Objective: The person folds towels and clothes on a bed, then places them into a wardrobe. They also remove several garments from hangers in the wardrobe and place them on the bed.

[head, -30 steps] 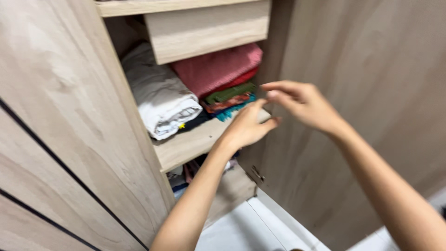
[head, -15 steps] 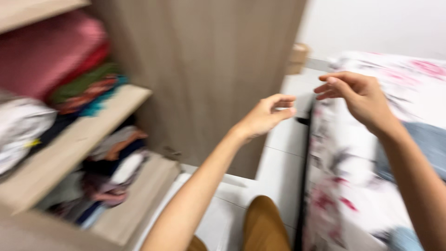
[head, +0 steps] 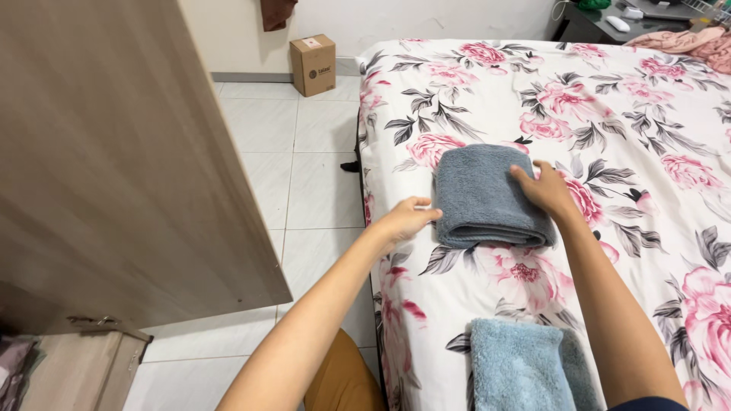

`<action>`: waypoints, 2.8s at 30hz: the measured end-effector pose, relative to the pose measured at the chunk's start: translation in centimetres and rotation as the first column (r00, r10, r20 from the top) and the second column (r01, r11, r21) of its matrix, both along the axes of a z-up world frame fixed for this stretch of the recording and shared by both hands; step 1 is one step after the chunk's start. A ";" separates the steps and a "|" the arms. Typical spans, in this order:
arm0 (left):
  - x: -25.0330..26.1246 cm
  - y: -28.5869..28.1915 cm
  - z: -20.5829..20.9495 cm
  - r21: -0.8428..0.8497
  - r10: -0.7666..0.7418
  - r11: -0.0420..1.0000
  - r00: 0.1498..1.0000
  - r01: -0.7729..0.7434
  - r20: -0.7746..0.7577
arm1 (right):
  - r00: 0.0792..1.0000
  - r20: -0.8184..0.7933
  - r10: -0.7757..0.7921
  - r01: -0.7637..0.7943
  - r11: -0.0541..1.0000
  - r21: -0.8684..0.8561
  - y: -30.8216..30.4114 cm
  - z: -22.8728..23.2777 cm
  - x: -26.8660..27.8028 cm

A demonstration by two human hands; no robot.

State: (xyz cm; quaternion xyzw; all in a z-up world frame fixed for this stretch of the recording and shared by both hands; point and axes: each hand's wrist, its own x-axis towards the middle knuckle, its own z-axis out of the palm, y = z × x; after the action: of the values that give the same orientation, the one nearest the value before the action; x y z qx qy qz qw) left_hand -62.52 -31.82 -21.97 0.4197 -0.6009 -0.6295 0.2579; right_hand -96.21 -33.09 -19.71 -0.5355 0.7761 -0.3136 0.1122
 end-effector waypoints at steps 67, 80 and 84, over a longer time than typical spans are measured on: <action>66.1 37.4 16.9 0.209 0.487 0.456 0.046 -0.865 -0.872 | -0.435 0.745 0.506 -0.822 0.115 -0.558 23.5 20.5 85.0; 68.9 39.1 16.9 0.102 0.520 -0.257 -0.226 -0.961 -0.824 | -0.713 0.670 0.207 -0.671 0.075 -0.737 22.1 21.5 108.2; 70.1 38.8 16.5 -0.091 0.685 -0.366 -0.202 -0.926 -0.700 | -0.657 0.753 -0.031 -0.753 -0.015 -0.658 22.1 20.8 116.0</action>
State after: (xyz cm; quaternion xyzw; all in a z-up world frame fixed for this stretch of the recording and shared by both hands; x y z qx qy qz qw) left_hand 7.57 6.94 -5.43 0.4780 -0.1708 -0.0137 0.8615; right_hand 19.83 -10.94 1.06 -0.4140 -0.1040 -0.1237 0.8958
